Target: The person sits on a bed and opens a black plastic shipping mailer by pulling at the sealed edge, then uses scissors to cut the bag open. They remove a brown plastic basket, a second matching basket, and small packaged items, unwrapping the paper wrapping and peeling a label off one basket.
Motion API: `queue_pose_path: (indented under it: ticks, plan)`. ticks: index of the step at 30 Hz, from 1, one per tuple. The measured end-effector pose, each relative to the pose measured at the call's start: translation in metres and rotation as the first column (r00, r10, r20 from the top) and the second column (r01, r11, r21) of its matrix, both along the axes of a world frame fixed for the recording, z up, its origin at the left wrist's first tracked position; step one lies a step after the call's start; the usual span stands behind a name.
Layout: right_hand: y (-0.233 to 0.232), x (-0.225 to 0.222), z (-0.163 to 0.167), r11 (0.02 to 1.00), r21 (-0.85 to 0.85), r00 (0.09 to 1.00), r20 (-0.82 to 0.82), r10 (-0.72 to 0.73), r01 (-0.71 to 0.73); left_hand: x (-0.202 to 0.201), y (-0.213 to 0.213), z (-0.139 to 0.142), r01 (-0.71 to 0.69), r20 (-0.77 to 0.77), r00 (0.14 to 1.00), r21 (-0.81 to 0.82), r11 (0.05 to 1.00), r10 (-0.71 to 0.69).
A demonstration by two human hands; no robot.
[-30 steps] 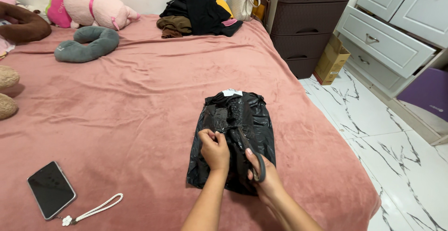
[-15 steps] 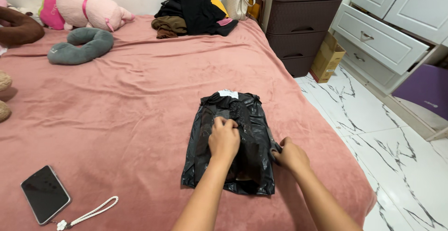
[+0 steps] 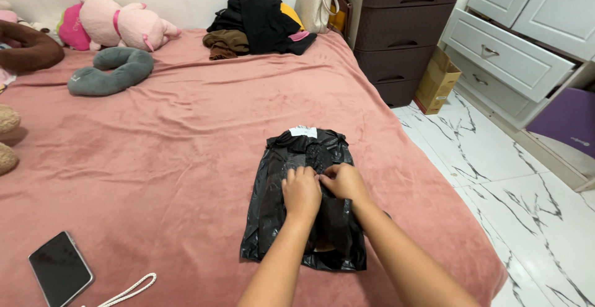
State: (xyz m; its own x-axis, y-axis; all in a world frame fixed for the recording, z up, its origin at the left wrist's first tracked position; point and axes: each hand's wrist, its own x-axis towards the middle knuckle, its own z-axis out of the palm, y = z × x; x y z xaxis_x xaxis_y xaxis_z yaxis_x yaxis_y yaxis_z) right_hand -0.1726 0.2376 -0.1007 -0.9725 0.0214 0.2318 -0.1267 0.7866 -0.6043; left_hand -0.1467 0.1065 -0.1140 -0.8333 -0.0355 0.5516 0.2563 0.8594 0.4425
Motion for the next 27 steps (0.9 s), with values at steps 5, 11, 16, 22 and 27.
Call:
queue_pose_path:
  ticks: [5,11,16,22,27]
  plan:
    - [-0.012,0.003,-0.008,0.997,0.062,0.997,-0.072,-0.040,0.044,0.002,-0.002,-0.007,0.015,-0.074,0.997,0.091,0.996,-0.008]
    - [-0.008,0.006,-0.027,0.993,-0.071,0.977,-0.184,-0.110,0.099,-0.001,-0.009,-0.006,-0.100,0.060,0.995,0.404,0.910,0.082]
    - [-0.001,0.006,-0.034,0.966,-0.178,0.972,-0.111,-0.209,0.187,-0.005,-0.026,-0.011,-0.214,0.116,0.976,0.682,0.699,0.186]
    - [0.008,0.011,-0.036,0.955,-0.242,0.979,-0.069,-0.193,0.171,-0.002,-0.034,0.000,-0.169,0.197,0.979,0.676,0.718,0.045]
    - [0.012,0.024,-0.041,0.989,-0.145,0.989,-0.143,-0.047,0.026,-0.004,-0.028,0.042,0.182,0.105,0.974,0.164,0.970,-0.201]
